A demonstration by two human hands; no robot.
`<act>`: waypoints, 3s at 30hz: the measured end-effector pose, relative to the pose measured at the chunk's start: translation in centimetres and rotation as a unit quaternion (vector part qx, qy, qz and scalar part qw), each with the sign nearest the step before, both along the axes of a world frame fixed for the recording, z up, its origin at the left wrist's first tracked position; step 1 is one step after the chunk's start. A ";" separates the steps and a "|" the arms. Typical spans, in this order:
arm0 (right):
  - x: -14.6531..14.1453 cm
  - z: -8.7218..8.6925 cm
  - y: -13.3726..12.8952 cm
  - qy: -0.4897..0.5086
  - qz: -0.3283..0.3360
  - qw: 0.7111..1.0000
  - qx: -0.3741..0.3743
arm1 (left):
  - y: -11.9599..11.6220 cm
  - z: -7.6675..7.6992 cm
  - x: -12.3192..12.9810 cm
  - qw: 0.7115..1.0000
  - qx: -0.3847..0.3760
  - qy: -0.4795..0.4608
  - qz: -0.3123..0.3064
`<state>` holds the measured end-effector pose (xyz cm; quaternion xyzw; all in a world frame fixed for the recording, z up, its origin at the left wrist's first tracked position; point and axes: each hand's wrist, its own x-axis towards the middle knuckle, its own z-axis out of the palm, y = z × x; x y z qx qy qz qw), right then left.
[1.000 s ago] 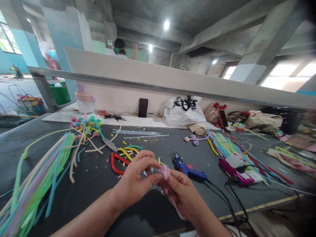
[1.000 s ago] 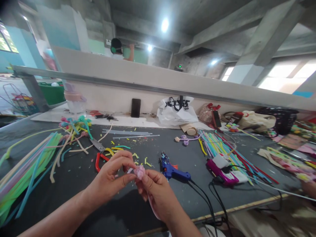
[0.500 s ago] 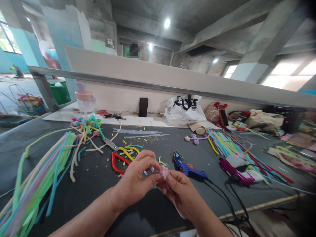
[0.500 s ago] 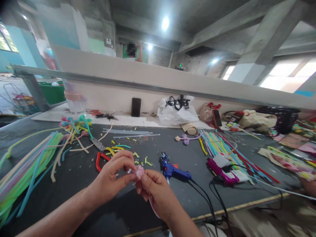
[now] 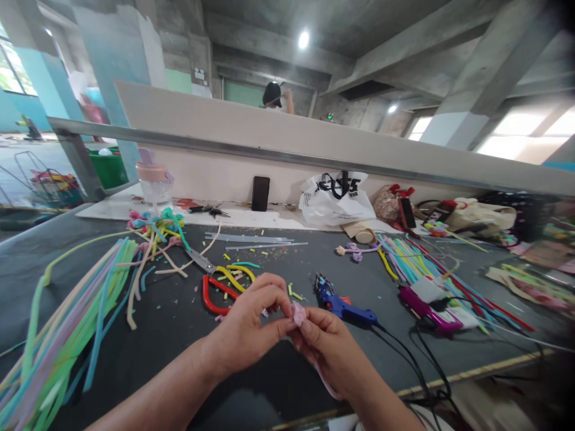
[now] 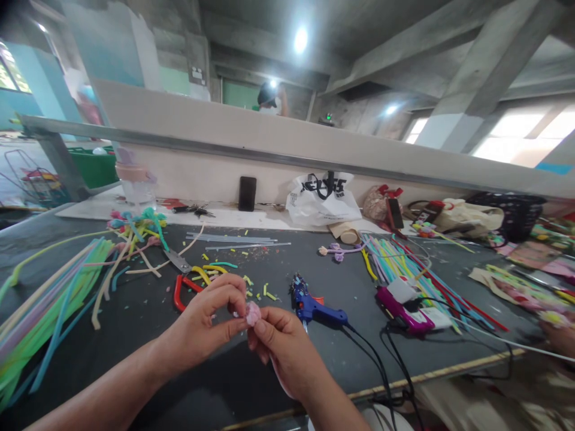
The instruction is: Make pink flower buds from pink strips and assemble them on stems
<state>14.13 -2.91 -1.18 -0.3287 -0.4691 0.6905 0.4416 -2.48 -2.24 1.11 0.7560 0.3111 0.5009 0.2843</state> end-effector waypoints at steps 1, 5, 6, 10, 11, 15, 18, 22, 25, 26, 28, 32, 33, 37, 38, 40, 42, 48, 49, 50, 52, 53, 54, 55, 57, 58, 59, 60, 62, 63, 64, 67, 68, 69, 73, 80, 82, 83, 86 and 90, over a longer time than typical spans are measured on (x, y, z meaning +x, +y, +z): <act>0.0 0.0 0.0 -0.007 -0.006 1.000 -0.001 | 0.0 0.0 0.0 1.000 0.001 0.001 0.000; -0.3 0.4 -0.1 -0.024 -0.026 0.999 0.003 | -0.1 0.1 -0.2 1.000 0.012 0.012 -0.009; -0.3 0.4 -0.1 -0.026 -0.030 0.999 0.006 | -0.1 0.1 -0.2 1.000 0.018 0.015 -0.010; -0.3 0.4 -0.1 -0.031 -0.036 0.999 0.014 | 0.0 0.1 -0.3 0.999 0.042 0.020 -0.018; -0.2 0.4 -0.1 -0.030 -0.036 0.999 0.014 | 0.0 0.1 -0.4 0.999 0.045 0.021 -0.019; -0.1 0.2 -0.1 -0.027 -0.041 0.999 0.006 | 0.0 0.3 -0.5 0.998 0.047 0.027 -0.028; 0.0 0.0 -0.1 -0.027 -0.035 0.999 -0.001 | -0.1 0.4 -0.6 0.995 0.059 0.050 -0.056; 0.2 0.0 0.0 -0.028 -0.039 0.999 -0.001 | -0.1 0.3 -0.7 0.993 0.079 0.063 -0.055; 0.2 0.2 0.0 -0.025 -0.050 0.998 -0.004 | 0.0 0.0 -0.9 0.993 0.098 0.058 -0.036; 0.2 0.2 0.0 -0.026 -0.051 0.998 -0.005 | 0.0 -0.1 -1.0 0.992 0.103 0.063 -0.034; 0.1 0.2 -0.1 -0.028 -0.050 0.998 -0.003 | 0.1 -0.2 -1.0 0.991 0.108 0.078 -0.034; 0.1 0.2 -0.1 -0.032 -0.048 0.998 -0.005 | 0.2 0.0 -1.0 0.989 0.103 0.094 -0.041; 0.1 0.2 -0.1 -0.032 -0.045 0.998 -0.007 | 0.2 0.1 -1.0 0.989 0.102 0.095 -0.046; 0.2 0.3 -0.1 -0.028 -0.036 0.999 -0.018 | 0.0 0.4 -1.0 0.987 0.105 0.099 -0.072; 0.3 0.4 -0.1 -0.028 -0.035 0.999 -0.021 | 0.0 0.5 -1.0 0.987 0.106 0.098 -0.077; 0.3 0.5 -0.2 -0.028 -0.031 0.999 -0.024 | 0.0 0.5 -1.0 0.986 0.106 0.093 -0.085; 0.3 0.6 -0.2 -0.028 -0.027 0.999 -0.027 | 0.1 0.5 -1.0 0.986 0.108 0.084 -0.091; 0.4 0.5 -0.1 -0.017 -0.008 0.999 -0.037 | -0.1 0.4 -0.8 0.987 0.101 0.075 -0.098; 0.4 0.4 -0.1 -0.016 -0.004 0.999 -0.039 | -0.1 0.3 -0.8 0.987 0.102 0.071 -0.098; 0.5 0.4 0.0 -0.014 -0.001 0.999 -0.040 | -0.2 0.3 -0.8 0.988 0.103 0.065 -0.096; 0.5 0.4 0.0 -0.009 0.000 0.999 -0.036 | -0.1 0.4 -0.8 0.989 0.108 0.047 -0.085; 0.5 0.5 0.0 -0.007 -0.001 0.999 -0.031 | -0.1 0.4 -1.0 0.990 0.112 0.034 -0.074; 0.6 0.5 0.0 -0.004 -0.002 1.000 -0.025 | 0.0 0.6 -1.1 0.991 0.116 0.017 -0.059; 0.6 0.6 0.0 -0.002 -0.003 1.000 -0.018 | 0.1 0.7 -1.3 0.992 0.120 0.001 -0.040; 0.7 0.7 -0.1 0.001 -0.007 1.000 -0.008 | 0.3 0.9 -1.6 0.992 0.126 -0.027 0.000; 0.8 0.7 -0.1 0.003 -0.007 1.000 -0.004 | 0.3 1.0 -1.7 0.991 0.128 -0.034 0.015; 0.8 0.7 -0.1 0.004 -0.007 1.000 -0.002 | 0.3 1.0 -1.8 0.990 0.131 -0.035 0.023; 0.8 0.7 -0.1 0.006 -0.007 1.000 -0.002 | 0.3 1.1 -1.8 0.990 0.133 -0.032 0.023; 0.8 0.6 -0.1 0.007 -0.005 1.000 -0.004 | 0.1 1.0 -1.6 0.991 0.134 -0.018 0.008; 0.7 0.6 -0.2 0.007 -0.005 1.000 -0.007 | -0.1 0.9 -1.5 0.991 0.134 -0.007 -0.003; 0.7 0.6 -0.2 0.007 -0.006 1.000 -0.010 | -0.2 0.9 -1.4 0.991 0.133 0.005 -0.011; 0.4 0.5 -0.2 0.007 -0.012 1.000 -0.020 | -0.3 0.7 -1.2 0.991 0.129 0.035 -0.026; 0.3 0.5 -0.1 0.007 -0.013 1.000 -0.023 | -0.3 0.7 -1.2 0.991 0.128 0.042 -0.027; 0.3 0.4 -0.1 0.007 -0.012 1.000 -0.026 | -0.3 0.7 -1.2 0.990 0.128 0.047 -0.027; 0.2 0.4 -0.2 0.021 -0.008 0.999 -0.033 | -0.2 0.6 -1.5 0.987 0.140 0.069 -0.038; 0.4 0.4 -0.4 0.010 0.000 0.999 -0.042 | -0.3 0.4 -1.8 0.983 0.150 0.092 -0.048; 0.5 0.5 -0.5 0.009 0.011 0.999 -0.043 | -0.3 0.6 -1.7 0.984 0.142 0.089 -0.055; 0.5 0.6 -0.5 0.010 0.016 0.999 -0.042 | -0.3 0.6 -1.7 0.986 0.135 0.082 -0.060; 0.4 0.7 -0.4 0.027 0.013 0.999 -0.031 | -0.3 0.4 -1.3 0.994 0.091 0.009 -0.062; 0.0 0.5 -0.2 0.055 -0.039 0.998 0.016 | -0.1 -1.0 -0.3 0.992 -0.050 -0.104 -0.049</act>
